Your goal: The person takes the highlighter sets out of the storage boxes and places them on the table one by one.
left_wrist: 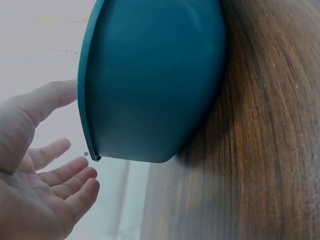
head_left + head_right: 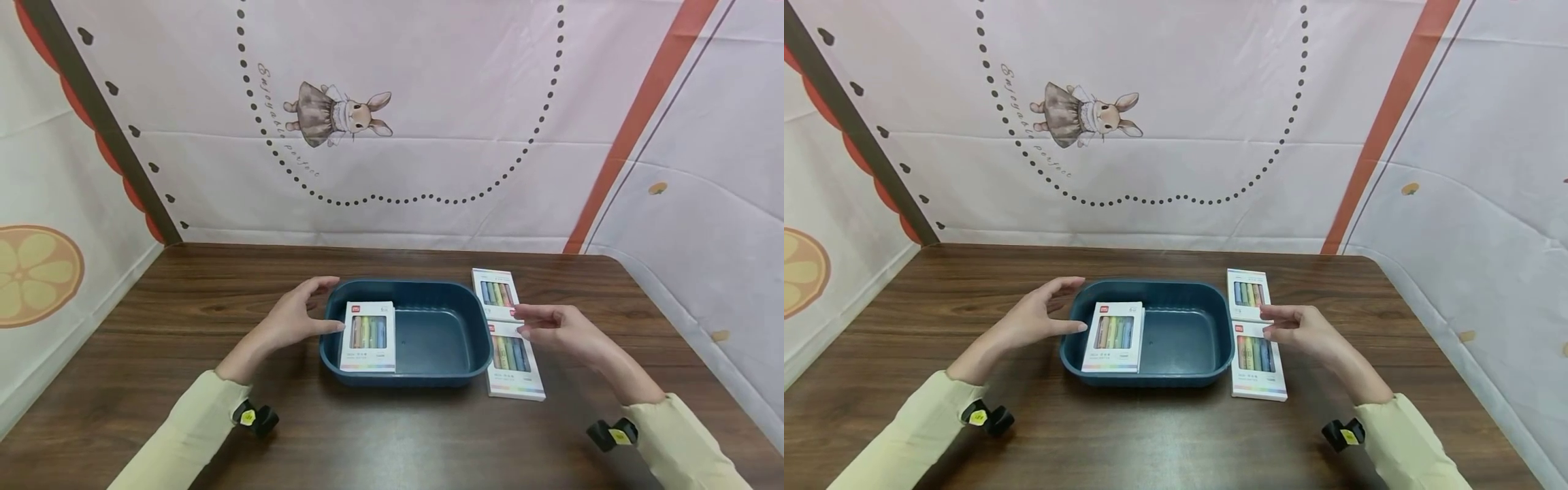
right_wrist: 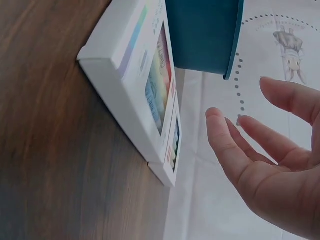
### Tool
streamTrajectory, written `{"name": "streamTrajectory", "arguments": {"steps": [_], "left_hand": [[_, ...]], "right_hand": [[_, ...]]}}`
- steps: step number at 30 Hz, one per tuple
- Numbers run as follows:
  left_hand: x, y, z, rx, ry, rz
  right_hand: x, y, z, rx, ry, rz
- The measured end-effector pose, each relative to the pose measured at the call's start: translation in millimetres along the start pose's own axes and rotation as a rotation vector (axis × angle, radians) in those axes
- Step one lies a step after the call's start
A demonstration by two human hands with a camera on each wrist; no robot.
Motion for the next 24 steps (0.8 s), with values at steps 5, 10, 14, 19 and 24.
{"name": "streamTrajectory", "arguments": {"steps": [5,10,14,19,24], "left_hand": [[2.7,6.4,7.7,-0.008,-0.003,0.032],[7.2,14.8,13.3,-0.002,-0.027,0.084],[11.5,21.7,13.7,0.003,-0.057,0.097],[18.2,29.5,13.7,-0.029,-0.090,0.079],[22.2,37.8,14.7,-0.051,-0.106,0.018]], "right_hand": [[0.8,0,-1,-0.010,0.000,-0.023],[2.1,0,-3,-0.049,-0.015,-0.033],[4.9,0,-6,-0.057,-0.019,-0.036],[8.8,-1,-10,-0.061,-0.033,-0.046],[14.8,-1,-14,-0.068,-0.060,-0.062]]}}
Point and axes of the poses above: each hand's wrist, its own z-axis away from the middle knuckle, its own x-axis out of the palm, y = z × x, the point moved 4 cm from there along -z, towards the middle knuckle, and after that the axes turned 7 degrees about -x, right-handed, at the moved point
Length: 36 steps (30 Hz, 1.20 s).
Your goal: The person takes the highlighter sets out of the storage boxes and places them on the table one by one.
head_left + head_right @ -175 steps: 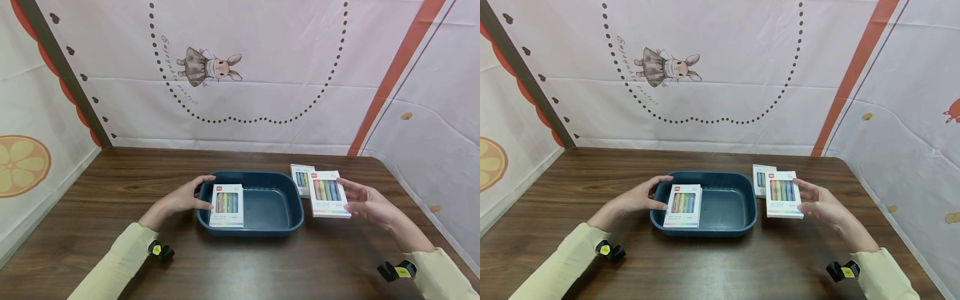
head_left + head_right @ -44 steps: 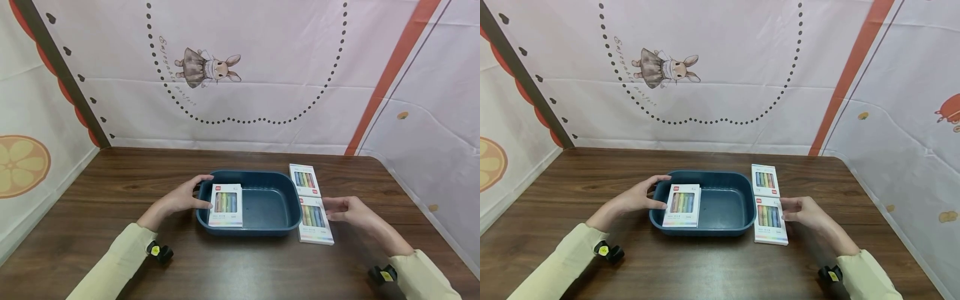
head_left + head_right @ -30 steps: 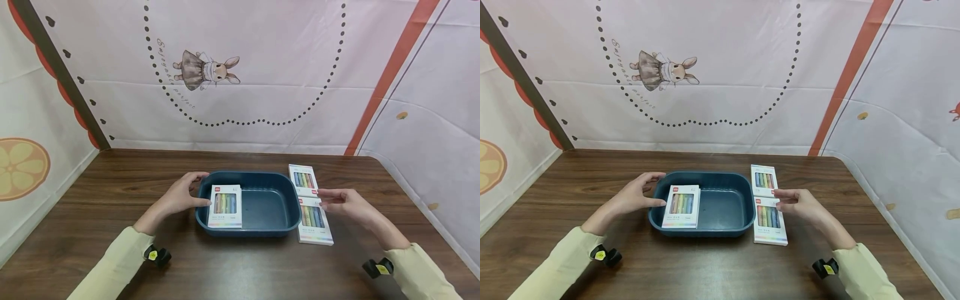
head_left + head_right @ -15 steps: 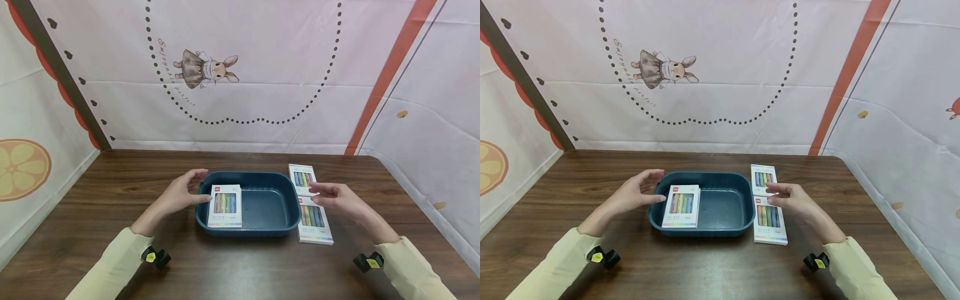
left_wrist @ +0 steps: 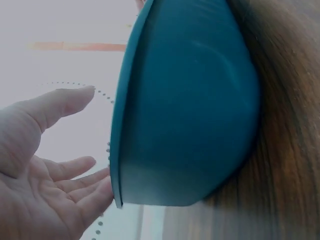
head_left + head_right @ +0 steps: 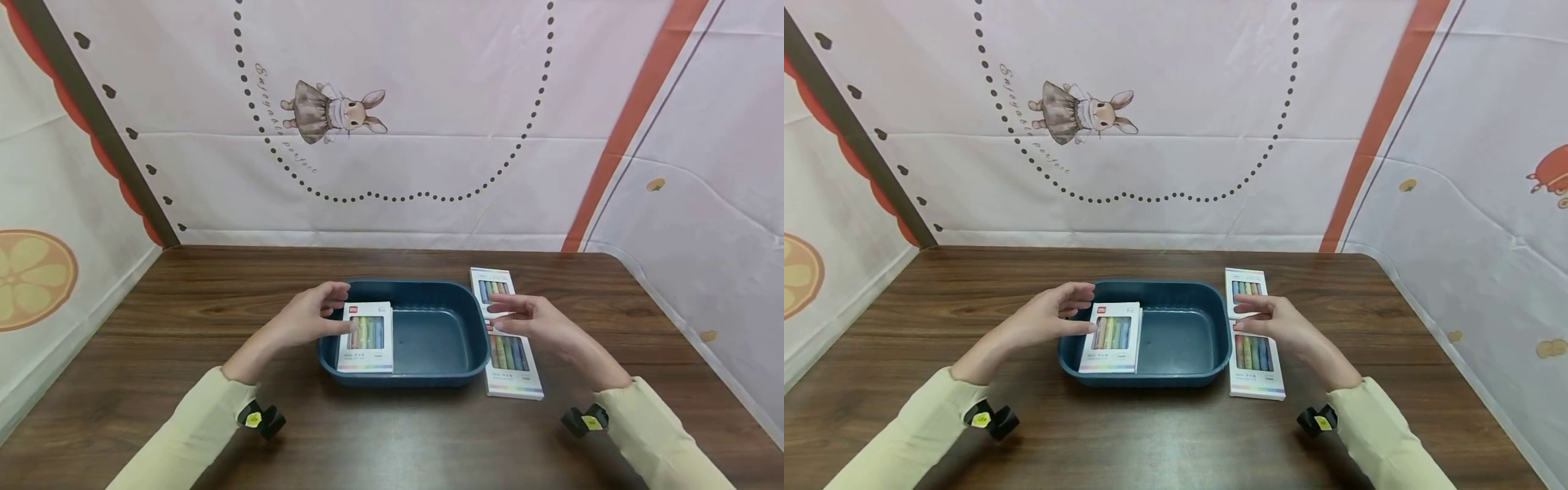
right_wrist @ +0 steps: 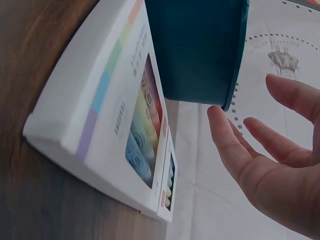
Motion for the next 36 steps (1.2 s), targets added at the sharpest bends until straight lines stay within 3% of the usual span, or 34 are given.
{"name": "streamTrajectory", "arguments": {"steps": [7,18,24,31,36], "left_hand": [[2.2,11.5,-1.6,-0.039,-0.039,-0.094],[12.7,19.0,-8.4,-0.111,-0.042,-0.252],[20.8,21.0,-14.3,-0.159,-0.025,-0.349],[26.9,24.5,-18.9,-0.207,0.051,-0.465],[30.6,28.5,-19.8,-0.224,0.046,-0.575]], "right_hand": [[5.7,-4,-7,0.010,-0.046,-0.060],[10.9,-5,-12,0.029,-0.058,-0.031],[14.2,-3,-14,0.012,-0.059,-0.041],[14.2,-2,-14,0.023,-0.049,-0.032],[15.0,-2,-14,0.021,-0.054,-0.044]]}}
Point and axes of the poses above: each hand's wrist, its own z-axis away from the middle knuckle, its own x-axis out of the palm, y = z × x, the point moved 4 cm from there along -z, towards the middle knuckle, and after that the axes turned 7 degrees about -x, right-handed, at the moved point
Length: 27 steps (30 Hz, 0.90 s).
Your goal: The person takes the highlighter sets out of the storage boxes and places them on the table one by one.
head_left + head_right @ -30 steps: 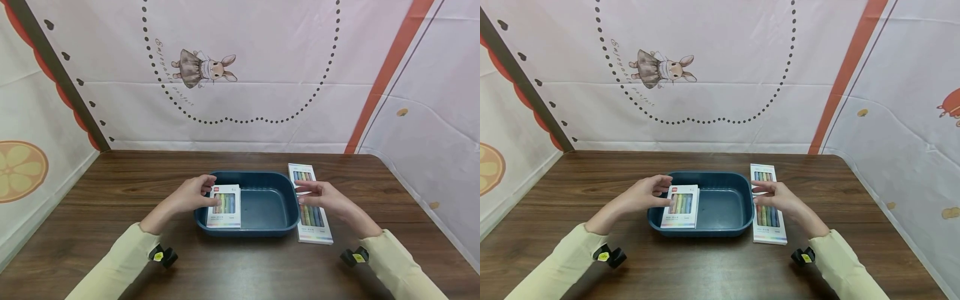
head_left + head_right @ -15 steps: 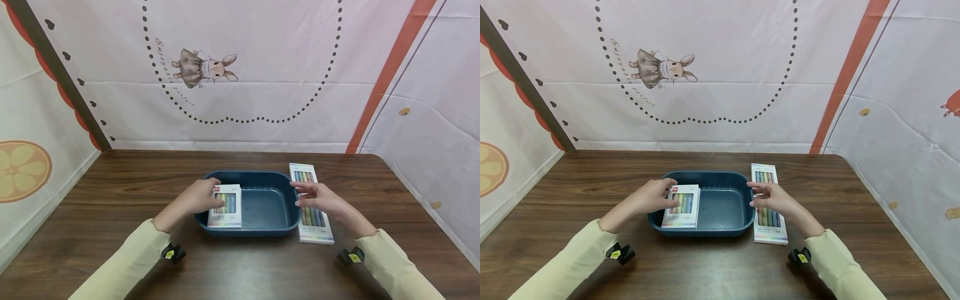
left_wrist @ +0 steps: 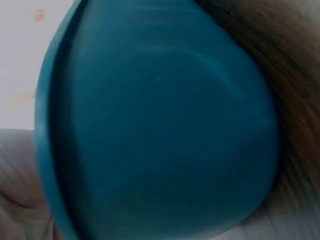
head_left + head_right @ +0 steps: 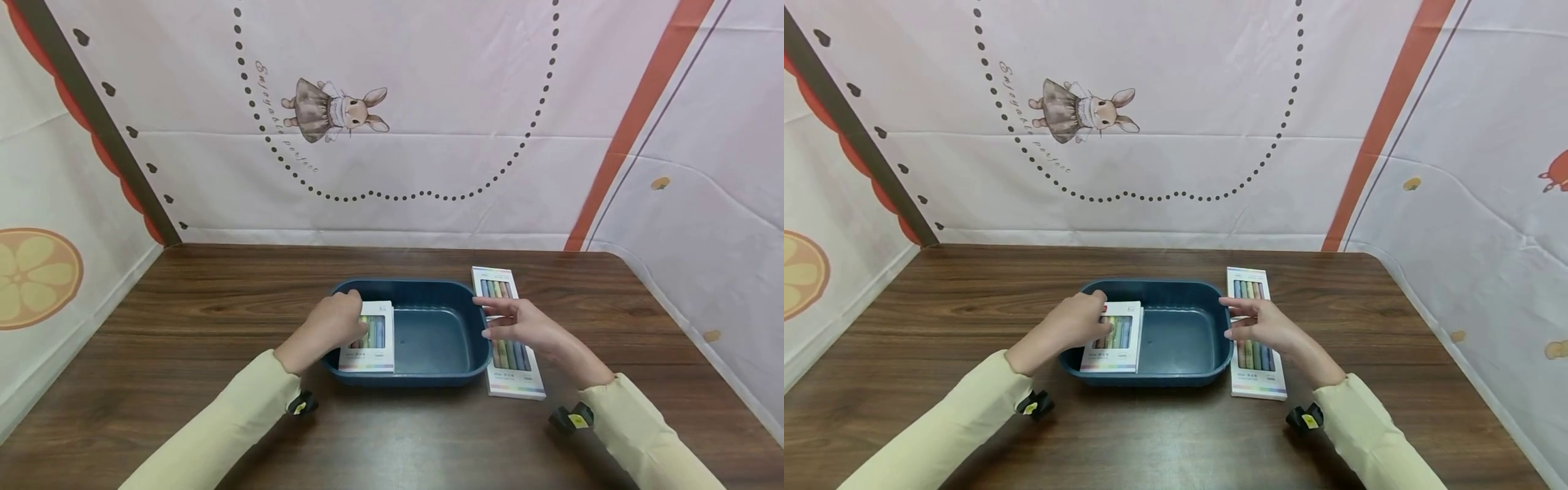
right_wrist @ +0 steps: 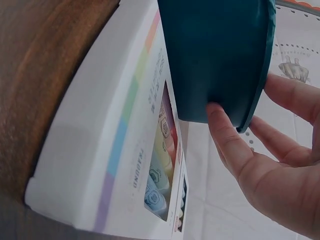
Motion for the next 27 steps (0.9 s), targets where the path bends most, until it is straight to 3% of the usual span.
{"name": "streamTrajectory", "arguments": {"steps": [5,12,20,27], "left_hand": [[2.2,1.5,-0.8,0.000,-0.028,-0.072],[3.1,1.1,-3.2,0.020,-0.074,-0.047],[5.9,-0.8,-1.7,0.074,-0.046,0.015],[9.3,2.4,2.2,0.108,0.000,-0.024]], "right_hand": [[0.9,0.5,-1.4,0.004,0.001,0.008],[0.1,-0.6,-0.8,0.019,0.012,0.015],[0.5,0.7,-0.2,0.024,0.013,0.006],[0.8,1.3,0.4,0.030,0.025,-0.011]]}}
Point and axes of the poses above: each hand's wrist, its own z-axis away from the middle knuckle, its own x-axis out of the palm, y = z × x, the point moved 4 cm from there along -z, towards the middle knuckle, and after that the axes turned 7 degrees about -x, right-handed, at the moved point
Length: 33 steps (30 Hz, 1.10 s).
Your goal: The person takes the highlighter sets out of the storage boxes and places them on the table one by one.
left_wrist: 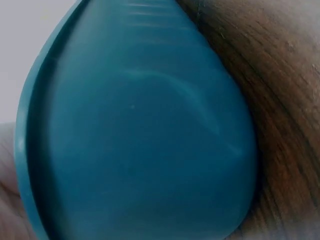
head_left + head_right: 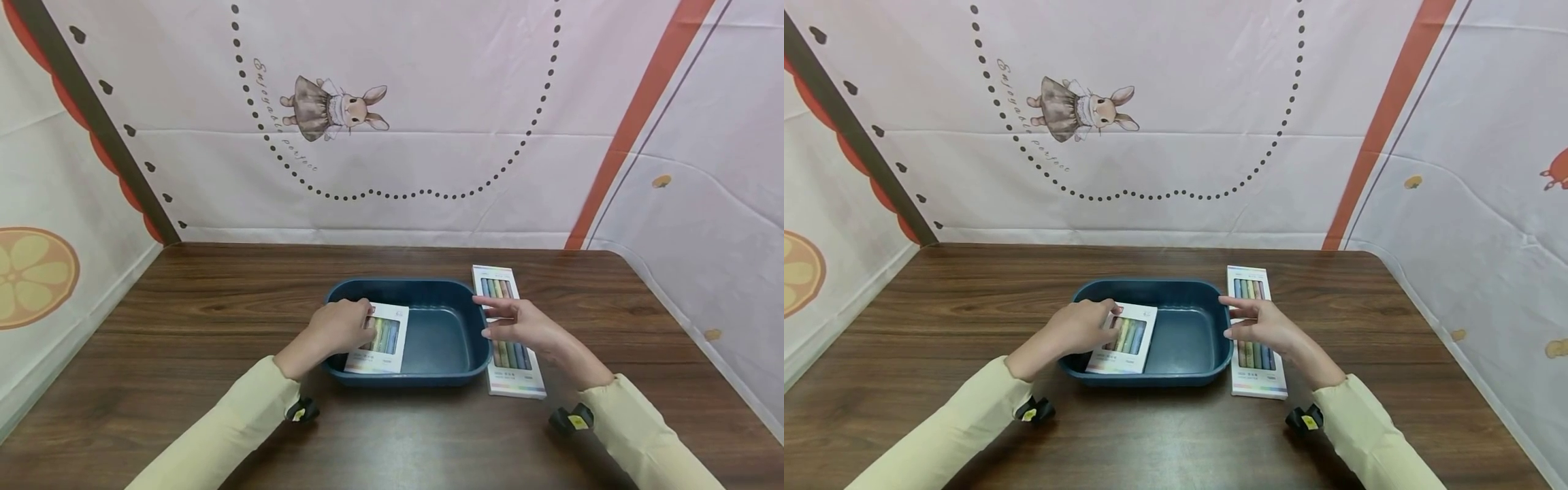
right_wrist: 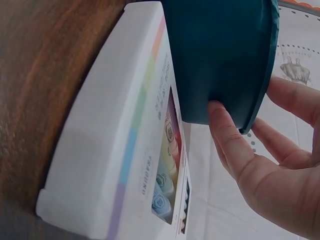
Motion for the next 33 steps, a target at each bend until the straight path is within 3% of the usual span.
{"name": "streamTrajectory", "arguments": {"steps": [24,33], "left_hand": [[2.4,2.2,8.4,0.042,-0.055,0.052],[9.5,5.2,10.0,0.077,-0.130,0.137]], "right_hand": [[-2.1,0.4,-1.8,-0.004,-0.001,0.009],[-0.8,1.1,-0.5,-0.004,-0.009,-0.004]]}}
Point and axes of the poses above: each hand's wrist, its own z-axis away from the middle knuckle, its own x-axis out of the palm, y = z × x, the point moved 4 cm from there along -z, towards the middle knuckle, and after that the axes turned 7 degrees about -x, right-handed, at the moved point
